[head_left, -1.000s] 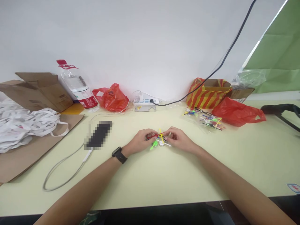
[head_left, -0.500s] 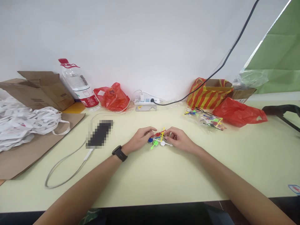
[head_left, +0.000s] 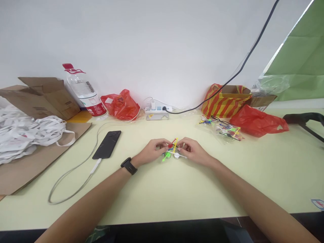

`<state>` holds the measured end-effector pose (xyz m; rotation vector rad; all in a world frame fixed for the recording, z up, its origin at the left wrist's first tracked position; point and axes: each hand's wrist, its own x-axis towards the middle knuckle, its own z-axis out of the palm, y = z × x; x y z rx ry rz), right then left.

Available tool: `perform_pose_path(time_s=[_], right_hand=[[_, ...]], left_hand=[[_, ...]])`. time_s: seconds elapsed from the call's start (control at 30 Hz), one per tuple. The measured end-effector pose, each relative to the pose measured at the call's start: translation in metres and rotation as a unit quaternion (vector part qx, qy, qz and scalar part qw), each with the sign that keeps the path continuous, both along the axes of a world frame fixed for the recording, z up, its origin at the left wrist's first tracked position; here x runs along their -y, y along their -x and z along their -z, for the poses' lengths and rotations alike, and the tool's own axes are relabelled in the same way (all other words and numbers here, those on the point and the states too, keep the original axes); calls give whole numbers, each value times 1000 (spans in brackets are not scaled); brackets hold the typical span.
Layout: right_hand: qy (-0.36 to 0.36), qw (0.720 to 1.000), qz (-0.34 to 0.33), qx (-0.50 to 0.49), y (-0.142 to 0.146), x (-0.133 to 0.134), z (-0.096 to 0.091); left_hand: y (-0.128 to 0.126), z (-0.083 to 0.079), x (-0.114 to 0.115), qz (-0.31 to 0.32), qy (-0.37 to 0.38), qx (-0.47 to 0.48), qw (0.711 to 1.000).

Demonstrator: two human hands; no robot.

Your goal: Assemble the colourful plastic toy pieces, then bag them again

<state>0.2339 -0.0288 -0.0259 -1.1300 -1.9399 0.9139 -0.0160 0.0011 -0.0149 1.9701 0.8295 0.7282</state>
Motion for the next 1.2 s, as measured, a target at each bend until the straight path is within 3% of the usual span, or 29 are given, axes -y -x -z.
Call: perform_pose_path(time_s=[0.87,1.2], right_hand=[[-56,998,-39,17,-3,5,-1],[-91,992,-66,49,-2,9,-6]], left_hand=[[3,-10,1,82,66,4,994],[-8,-10,9,27,154,39,987]])
